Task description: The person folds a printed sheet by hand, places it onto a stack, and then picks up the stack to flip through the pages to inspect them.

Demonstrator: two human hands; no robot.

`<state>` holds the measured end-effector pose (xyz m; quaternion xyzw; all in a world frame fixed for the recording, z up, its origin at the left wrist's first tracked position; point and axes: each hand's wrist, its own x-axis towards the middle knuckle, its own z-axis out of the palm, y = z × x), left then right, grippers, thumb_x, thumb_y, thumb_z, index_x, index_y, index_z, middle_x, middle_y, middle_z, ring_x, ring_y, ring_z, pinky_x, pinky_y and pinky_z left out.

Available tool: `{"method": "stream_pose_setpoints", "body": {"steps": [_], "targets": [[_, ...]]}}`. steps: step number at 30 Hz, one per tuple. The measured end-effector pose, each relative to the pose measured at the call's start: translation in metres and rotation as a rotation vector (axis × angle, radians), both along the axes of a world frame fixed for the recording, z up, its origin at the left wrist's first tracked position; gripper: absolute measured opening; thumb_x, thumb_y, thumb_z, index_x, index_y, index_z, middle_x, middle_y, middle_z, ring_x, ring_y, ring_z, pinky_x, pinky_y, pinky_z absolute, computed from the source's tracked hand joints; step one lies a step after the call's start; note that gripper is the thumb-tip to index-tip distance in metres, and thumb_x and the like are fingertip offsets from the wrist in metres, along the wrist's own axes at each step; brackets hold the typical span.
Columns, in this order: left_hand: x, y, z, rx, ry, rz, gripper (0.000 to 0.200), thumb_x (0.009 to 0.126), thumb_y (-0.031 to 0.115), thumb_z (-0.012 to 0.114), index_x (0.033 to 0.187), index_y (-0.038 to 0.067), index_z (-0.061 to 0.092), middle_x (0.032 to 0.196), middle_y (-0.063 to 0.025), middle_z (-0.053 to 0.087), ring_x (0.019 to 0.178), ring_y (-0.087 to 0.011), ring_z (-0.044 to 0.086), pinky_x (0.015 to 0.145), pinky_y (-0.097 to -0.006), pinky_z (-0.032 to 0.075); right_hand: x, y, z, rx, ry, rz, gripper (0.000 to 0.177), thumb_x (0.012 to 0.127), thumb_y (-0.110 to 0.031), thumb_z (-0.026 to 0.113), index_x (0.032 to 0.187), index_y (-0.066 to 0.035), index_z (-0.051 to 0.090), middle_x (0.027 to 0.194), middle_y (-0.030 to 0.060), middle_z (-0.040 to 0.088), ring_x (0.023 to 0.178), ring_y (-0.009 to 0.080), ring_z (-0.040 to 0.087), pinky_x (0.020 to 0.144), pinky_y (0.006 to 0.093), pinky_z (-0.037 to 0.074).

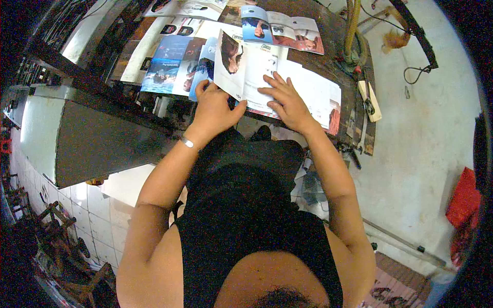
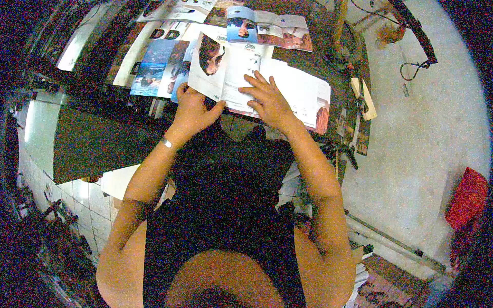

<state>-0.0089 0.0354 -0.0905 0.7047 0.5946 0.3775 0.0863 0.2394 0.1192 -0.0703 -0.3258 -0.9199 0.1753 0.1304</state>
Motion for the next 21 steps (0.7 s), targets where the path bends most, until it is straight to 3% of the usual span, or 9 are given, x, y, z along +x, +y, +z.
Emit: {"method": "stream_pose_setpoints", "body": {"steps": [8, 11, 16, 21], "targets": [[-0.022, -0.008, 0.021, 0.061, 0.152, 0.032, 0.046, 0.08, 0.036, 0.073, 0.121, 0.015, 0.075, 0.125, -0.0127, 0.072, 0.141, -0.0404, 0.046, 0.117, -0.0614, 0.021, 0.001, 0.0, -0.002, 0.014, -0.031, 0.005, 0.04, 0.098, -0.019, 0.063, 0.139, -0.021, 0.064, 0.165, 0.0086, 0.042, 0.159, 0.0365, 0.024, 0.126, 0.0677, 0.014], [-0.031, -0.008, 0.021, -0.025, 0.142, 0.114, 0.047, 0.082, 0.037, 0.073, 0.123, 0.015, 0.074, 0.128, -0.0107, 0.072, 0.144, -0.041, 0.045, 0.119, -0.0623, 0.018, -0.001, 0.002, 0.001, 0.013, -0.059, 0.009, 0.041, 0.098, -0.018, 0.063, 0.139, -0.022, 0.064, 0.165, 0.0079, 0.042, 0.159, 0.0361, 0.023, 0.126, 0.0688, 0.015], [-0.032, -0.01, 0.023, -0.07, 0.114, 0.215, 0.046, 0.092, 0.051, 0.068, 0.107, 0.008, 0.08, 0.129, -0.0092, 0.072, 0.142, -0.0381, 0.046, 0.12, -0.0623, 0.014, -0.004, -0.001, 0.004, 0.033, -0.072, 0.005, 0.042, 0.098, -0.016, 0.063, 0.139, -0.025, 0.064, 0.164, 0.0082, 0.042, 0.158, 0.036, 0.025, 0.126, 0.0684, 0.017], [-0.036, -0.004, 0.006, -0.068, 0.033, 0.221, 0.046, 0.097, 0.05, 0.063, 0.112, 0.01, 0.079, 0.131, -0.0084, 0.072, 0.144, -0.0375, 0.045, 0.121, -0.0616, 0.013, -0.007, -0.003, 0.005, 0.077, -0.094, 0.007, 0.042, 0.099, -0.015, 0.061, 0.139, -0.028, 0.066, 0.162, 0.0092, 0.044, 0.157, 0.0365, 0.027, 0.125, 0.0686, 0.021]]}}
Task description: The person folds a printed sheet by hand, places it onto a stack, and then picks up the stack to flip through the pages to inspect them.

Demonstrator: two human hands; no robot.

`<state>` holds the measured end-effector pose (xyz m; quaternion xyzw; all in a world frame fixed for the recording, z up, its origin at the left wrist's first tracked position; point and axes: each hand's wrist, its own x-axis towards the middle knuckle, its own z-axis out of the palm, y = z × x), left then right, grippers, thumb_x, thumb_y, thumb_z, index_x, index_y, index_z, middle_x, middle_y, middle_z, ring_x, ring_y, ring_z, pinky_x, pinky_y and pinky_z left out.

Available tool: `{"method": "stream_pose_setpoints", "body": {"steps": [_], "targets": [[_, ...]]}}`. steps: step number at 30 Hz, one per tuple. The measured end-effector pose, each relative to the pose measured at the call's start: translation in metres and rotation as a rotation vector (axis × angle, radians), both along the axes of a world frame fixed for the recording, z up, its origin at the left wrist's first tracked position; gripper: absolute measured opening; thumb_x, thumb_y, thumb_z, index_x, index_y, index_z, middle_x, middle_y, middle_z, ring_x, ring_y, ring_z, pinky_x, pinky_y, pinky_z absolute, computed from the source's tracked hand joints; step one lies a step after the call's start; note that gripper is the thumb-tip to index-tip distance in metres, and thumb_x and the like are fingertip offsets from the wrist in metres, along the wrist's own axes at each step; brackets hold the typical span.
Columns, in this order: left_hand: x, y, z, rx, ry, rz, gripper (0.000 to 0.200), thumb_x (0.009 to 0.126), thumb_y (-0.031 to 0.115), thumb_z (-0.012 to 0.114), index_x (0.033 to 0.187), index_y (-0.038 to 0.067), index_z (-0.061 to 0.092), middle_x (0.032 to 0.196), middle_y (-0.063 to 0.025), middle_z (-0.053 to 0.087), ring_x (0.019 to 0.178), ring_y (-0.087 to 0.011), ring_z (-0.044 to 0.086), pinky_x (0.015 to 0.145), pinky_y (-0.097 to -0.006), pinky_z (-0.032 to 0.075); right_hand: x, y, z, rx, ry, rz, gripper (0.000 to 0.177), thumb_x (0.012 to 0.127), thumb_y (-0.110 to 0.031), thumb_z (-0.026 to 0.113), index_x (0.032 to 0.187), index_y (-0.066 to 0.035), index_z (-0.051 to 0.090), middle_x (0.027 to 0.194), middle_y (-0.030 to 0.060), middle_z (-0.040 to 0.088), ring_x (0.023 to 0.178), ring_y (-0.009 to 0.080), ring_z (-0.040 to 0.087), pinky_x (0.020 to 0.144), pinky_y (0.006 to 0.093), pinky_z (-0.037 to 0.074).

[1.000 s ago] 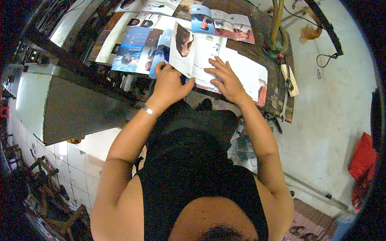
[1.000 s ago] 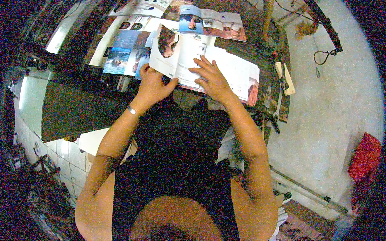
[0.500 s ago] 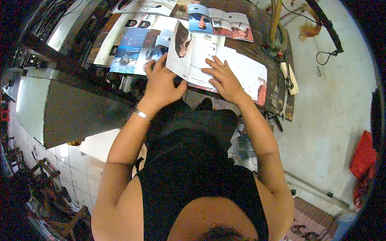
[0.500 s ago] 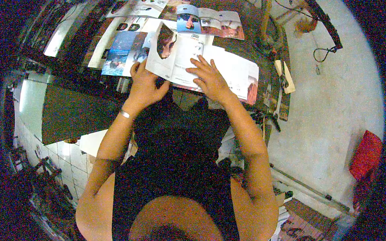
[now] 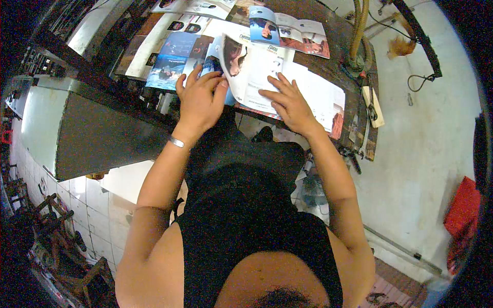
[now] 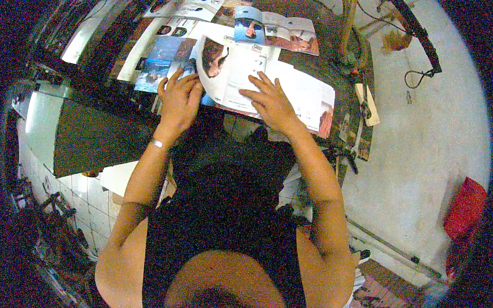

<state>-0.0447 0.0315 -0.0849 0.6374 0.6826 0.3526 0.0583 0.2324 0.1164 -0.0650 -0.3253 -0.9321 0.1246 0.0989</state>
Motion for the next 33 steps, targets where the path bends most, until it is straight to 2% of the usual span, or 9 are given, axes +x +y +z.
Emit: {"method": "stream_pose_setpoints", "body": {"steps": [4, 10, 13, 16, 19, 22, 25, 33], "targets": [[-0.005, 0.0, -0.001, -0.012, -0.107, -0.033, 0.046, 0.1, 0.05, 0.058, 0.115, 0.012, 0.078, 0.131, -0.0081, 0.071, 0.144, -0.039, 0.043, 0.121, -0.0638, 0.01, 0.001, 0.0, -0.001, 0.026, -0.001, 0.005, 0.041, 0.1, -0.015, 0.059, 0.138, -0.028, 0.067, 0.161, 0.0093, 0.046, 0.156, 0.037, 0.029, 0.124, 0.0691, 0.022], [0.005, -0.009, 0.014, -0.051, 0.045, -0.011, 0.045, 0.09, 0.051, 0.071, 0.116, 0.014, 0.078, 0.131, -0.011, 0.07, 0.145, -0.0426, 0.041, 0.121, -0.0693, 0.006, 0.0, -0.001, -0.001, 0.025, 0.019, -0.003, 0.04, 0.1, -0.014, 0.06, 0.137, -0.027, 0.068, 0.16, 0.0096, 0.047, 0.156, 0.0374, 0.03, 0.124, 0.0687, 0.021], [0.005, -0.009, 0.006, -0.013, 0.094, -0.015, 0.048, 0.084, 0.049, 0.077, 0.117, 0.014, 0.078, 0.132, -0.0116, 0.07, 0.146, -0.0422, 0.041, 0.121, -0.0703, 0.007, 0.001, -0.001, -0.002, 0.018, 0.035, 0.001, 0.04, 0.1, -0.014, 0.059, 0.137, -0.027, 0.068, 0.16, 0.0101, 0.047, 0.156, 0.0375, 0.03, 0.125, 0.0683, 0.021], [0.004, -0.008, -0.001, -0.018, 0.143, -0.003, 0.048, 0.083, 0.047, 0.077, 0.117, 0.013, 0.077, 0.132, -0.0111, 0.069, 0.146, -0.0415, 0.041, 0.12, -0.0712, 0.009, 0.0, -0.002, -0.001, 0.02, 0.033, -0.001, 0.04, 0.1, -0.014, 0.059, 0.137, -0.027, 0.067, 0.16, 0.0102, 0.046, 0.156, 0.0376, 0.03, 0.125, 0.0681, 0.021], [0.004, -0.008, -0.003, -0.009, 0.178, 0.001, 0.05, 0.082, 0.048, 0.077, 0.117, 0.012, 0.077, 0.132, -0.011, 0.07, 0.146, -0.0409, 0.042, 0.12, -0.0714, 0.011, 0.001, -0.002, -0.003, 0.027, 0.035, -0.002, 0.04, 0.1, -0.014, 0.059, 0.137, -0.027, 0.067, 0.16, 0.01, 0.046, 0.156, 0.0374, 0.03, 0.125, 0.0678, 0.021], [0.005, -0.008, -0.002, -0.018, 0.183, 0.02, 0.061, 0.08, 0.055, 0.08, 0.126, 0.014, 0.074, 0.132, -0.0123, 0.07, 0.147, -0.0377, 0.042, 0.121, -0.0693, 0.009, 0.001, -0.001, -0.003, 0.029, 0.034, -0.004, 0.04, 0.101, -0.014, 0.059, 0.138, -0.028, 0.067, 0.161, 0.0094, 0.046, 0.156, 0.0367, 0.029, 0.125, 0.0671, 0.021], [0.008, -0.008, 0.001, -0.03, 0.17, 0.036, 0.066, 0.078, 0.059, 0.08, 0.125, 0.012, 0.074, 0.13, -0.0131, 0.07, 0.147, -0.0374, 0.042, 0.121, -0.0684, 0.009, 0.001, -0.002, -0.002, 0.026, 0.036, -0.005, 0.041, 0.101, -0.015, 0.059, 0.138, -0.028, 0.067, 0.161, 0.0087, 0.045, 0.156, 0.036, 0.029, 0.126, 0.0664, 0.02], [0.011, -0.008, -0.006, -0.025, 0.163, 0.063, 0.075, 0.075, 0.061, 0.083, 0.127, 0.009, 0.072, 0.131, -0.0166, 0.069, 0.148, -0.0365, 0.04, 0.122, -0.0678, 0.008, 0.002, -0.001, -0.004, 0.014, 0.044, -0.007, 0.041, 0.101, -0.015, 0.059, 0.138, -0.03, 0.067, 0.161, 0.0086, 0.046, 0.156, 0.0363, 0.03, 0.126, 0.0659, 0.02]]}}
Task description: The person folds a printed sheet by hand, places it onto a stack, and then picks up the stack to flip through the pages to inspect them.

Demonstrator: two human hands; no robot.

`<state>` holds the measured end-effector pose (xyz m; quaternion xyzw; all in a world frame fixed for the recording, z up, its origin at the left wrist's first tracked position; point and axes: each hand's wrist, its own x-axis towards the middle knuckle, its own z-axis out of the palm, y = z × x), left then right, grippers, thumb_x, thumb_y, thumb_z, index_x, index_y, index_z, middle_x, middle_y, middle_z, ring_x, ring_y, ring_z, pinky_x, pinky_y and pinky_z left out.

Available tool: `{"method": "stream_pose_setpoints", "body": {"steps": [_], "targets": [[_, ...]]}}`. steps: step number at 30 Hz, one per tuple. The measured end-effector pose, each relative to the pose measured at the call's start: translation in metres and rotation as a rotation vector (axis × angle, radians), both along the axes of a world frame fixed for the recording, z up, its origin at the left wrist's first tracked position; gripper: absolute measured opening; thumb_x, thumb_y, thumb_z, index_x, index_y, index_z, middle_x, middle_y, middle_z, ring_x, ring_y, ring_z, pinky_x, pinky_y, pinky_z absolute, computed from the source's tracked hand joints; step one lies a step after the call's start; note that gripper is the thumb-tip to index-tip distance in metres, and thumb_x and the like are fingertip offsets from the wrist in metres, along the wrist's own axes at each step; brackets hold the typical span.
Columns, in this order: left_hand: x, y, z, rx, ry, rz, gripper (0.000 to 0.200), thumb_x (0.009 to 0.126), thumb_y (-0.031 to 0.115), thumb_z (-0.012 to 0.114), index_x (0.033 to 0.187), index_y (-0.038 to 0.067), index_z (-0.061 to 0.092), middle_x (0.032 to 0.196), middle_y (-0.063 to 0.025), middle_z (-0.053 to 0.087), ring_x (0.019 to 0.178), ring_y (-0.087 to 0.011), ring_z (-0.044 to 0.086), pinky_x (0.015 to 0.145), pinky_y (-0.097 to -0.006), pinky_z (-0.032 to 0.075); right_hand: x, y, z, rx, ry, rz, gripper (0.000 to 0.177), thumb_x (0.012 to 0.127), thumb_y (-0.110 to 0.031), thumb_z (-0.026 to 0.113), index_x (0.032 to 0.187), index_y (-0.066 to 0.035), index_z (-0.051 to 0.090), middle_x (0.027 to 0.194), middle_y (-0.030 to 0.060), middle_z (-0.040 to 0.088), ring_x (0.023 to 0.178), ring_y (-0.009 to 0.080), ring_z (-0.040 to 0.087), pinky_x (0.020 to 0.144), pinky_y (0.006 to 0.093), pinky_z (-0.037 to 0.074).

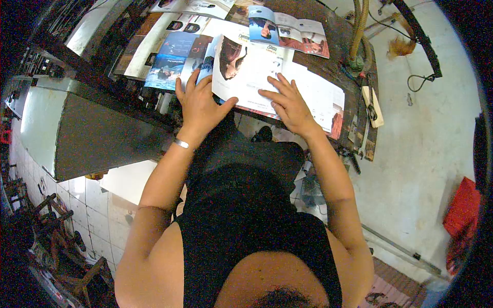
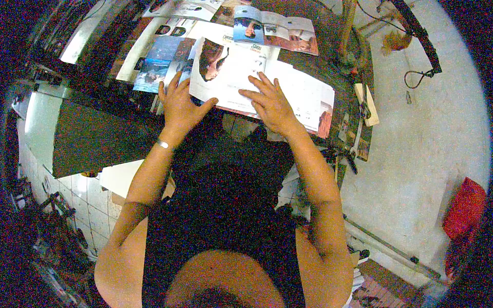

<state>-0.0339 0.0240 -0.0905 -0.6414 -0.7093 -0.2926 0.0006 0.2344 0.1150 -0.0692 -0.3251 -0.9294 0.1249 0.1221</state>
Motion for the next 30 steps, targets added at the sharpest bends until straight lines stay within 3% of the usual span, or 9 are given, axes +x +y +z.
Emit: {"method": "stream_pose_setpoints", "body": {"steps": [4, 7, 21, 30], "targets": [[0.0016, -0.0003, 0.0005, -0.011, -0.015, 0.012, 0.077, 0.073, 0.06, 0.084, 0.13, 0.009, 0.071, 0.133, -0.0165, 0.069, 0.15, -0.0347, 0.039, 0.124, -0.0665, 0.007, -0.001, -0.001, 0.0022, -0.008, -0.001, -0.007, 0.041, 0.101, -0.015, 0.059, 0.138, -0.029, 0.068, 0.161, 0.0092, 0.046, 0.156, 0.0368, 0.03, 0.126, 0.0659, 0.02], [0.0009, 0.0, -0.0003, -0.005, 0.008, 0.015, 0.063, 0.076, 0.055, 0.083, 0.123, 0.013, 0.075, 0.137, -0.0084, 0.068, 0.147, -0.0375, 0.041, 0.121, -0.0697, 0.011, -0.001, -0.0003, 0.0013, -0.005, -0.002, -0.005, 0.041, 0.1, -0.015, 0.06, 0.138, -0.029, 0.068, 0.161, 0.0095, 0.046, 0.156, 0.0369, 0.03, 0.126, 0.0663, 0.02], [0.0016, -0.0011, -0.0035, 0.017, -0.009, 0.012, 0.065, 0.075, 0.054, 0.084, 0.124, 0.012, 0.074, 0.137, -0.0087, 0.067, 0.148, -0.0372, 0.039, 0.121, -0.0695, 0.011, 0.0004, 0.0009, -0.0026, 0.003, 0.0, 0.002, 0.044, 0.099, -0.013, 0.061, 0.14, -0.03, 0.066, 0.161, 0.0086, 0.046, 0.156, 0.0362, 0.029, 0.126, 0.0668, 0.019], [0.0035, -0.0015, -0.0019, 0.007, -0.001, 0.028, 0.062, 0.075, 0.053, 0.084, 0.121, 0.012, 0.075, 0.137, -0.0074, 0.067, 0.148, -0.0362, 0.038, 0.121, -0.0694, 0.011, 0.0019, 0.0013, -0.0021, -0.002, -0.019, 0.012, 0.042, 0.1, -0.022, 0.061, 0.141, -0.03, 0.065, 0.163, 0.0084, 0.044, 0.157, 0.0362, 0.028, 0.126, 0.0664, 0.018]]}}
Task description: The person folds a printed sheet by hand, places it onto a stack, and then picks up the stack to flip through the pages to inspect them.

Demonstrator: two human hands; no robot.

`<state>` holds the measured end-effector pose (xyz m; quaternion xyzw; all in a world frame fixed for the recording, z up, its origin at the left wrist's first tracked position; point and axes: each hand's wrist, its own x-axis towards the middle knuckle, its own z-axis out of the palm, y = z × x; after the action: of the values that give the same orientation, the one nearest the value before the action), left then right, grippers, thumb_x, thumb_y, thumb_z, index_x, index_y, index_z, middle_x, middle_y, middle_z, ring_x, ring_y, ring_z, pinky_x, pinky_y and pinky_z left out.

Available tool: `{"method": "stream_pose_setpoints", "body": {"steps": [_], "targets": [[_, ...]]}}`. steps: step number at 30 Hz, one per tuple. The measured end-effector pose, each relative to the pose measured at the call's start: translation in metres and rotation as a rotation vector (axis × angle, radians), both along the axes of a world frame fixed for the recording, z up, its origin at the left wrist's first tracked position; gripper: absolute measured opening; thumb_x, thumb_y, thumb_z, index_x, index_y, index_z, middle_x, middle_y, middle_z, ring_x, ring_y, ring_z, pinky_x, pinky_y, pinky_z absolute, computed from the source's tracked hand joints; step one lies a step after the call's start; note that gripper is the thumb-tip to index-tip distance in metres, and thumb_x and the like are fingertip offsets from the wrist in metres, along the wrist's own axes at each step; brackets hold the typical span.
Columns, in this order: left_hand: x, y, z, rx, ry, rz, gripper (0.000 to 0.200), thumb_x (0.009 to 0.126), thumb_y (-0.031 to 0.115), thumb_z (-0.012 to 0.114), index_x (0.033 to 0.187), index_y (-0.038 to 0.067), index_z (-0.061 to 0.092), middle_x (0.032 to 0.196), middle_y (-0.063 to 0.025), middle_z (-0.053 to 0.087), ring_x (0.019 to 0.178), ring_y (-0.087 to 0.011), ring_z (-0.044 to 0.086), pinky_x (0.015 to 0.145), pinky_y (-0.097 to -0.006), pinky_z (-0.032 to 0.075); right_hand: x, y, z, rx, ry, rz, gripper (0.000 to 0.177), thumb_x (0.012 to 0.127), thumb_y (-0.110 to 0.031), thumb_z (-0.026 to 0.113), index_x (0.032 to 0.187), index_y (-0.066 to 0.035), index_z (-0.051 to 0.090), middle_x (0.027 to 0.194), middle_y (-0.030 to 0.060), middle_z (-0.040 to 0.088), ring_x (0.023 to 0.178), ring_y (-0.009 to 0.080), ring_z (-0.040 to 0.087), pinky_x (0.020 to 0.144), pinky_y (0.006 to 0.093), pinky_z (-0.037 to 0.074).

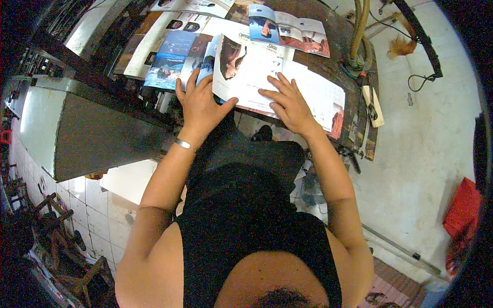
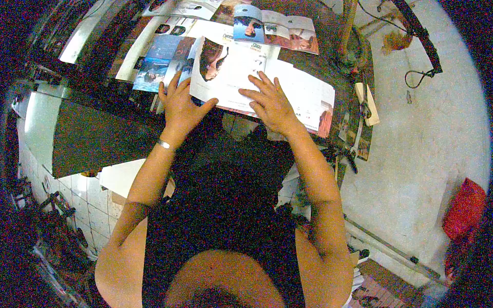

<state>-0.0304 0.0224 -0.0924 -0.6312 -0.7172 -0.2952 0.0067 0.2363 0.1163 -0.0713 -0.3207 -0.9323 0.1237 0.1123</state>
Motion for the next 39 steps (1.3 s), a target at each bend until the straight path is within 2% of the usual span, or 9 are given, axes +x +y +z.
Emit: {"method": "stream_pose_setpoints", "body": {"steps": [15, 39], "targets": [[0.0007, 0.0008, -0.003, -0.007, -0.021, 0.006, 0.063, 0.074, 0.053, 0.085, 0.122, 0.014, 0.075, 0.137, -0.0058, 0.067, 0.149, -0.0348, 0.037, 0.121, -0.0689, 0.011, -0.0006, 0.0013, 0.0016, 0.012, -0.038, 0.006, 0.045, 0.097, -0.027, 0.066, 0.142, -0.029, 0.064, 0.162, 0.0091, 0.044, 0.156, 0.0368, 0.029, 0.125, 0.0671, 0.021], [-0.0002, -0.0005, -0.0042, 0.021, -0.045, 0.012, 0.067, 0.073, 0.052, 0.086, 0.125, 0.013, 0.073, 0.135, -0.0079, 0.068, 0.147, -0.0369, 0.04, 0.12, -0.0701, 0.013, -0.0015, -0.0001, -0.0007, 0.049, -0.064, 0.005, 0.047, 0.095, -0.026, 0.068, 0.142, -0.029, 0.063, 0.162, 0.0099, 0.044, 0.157, 0.0362, 0.028, 0.125, 0.0674, 0.021]]}}
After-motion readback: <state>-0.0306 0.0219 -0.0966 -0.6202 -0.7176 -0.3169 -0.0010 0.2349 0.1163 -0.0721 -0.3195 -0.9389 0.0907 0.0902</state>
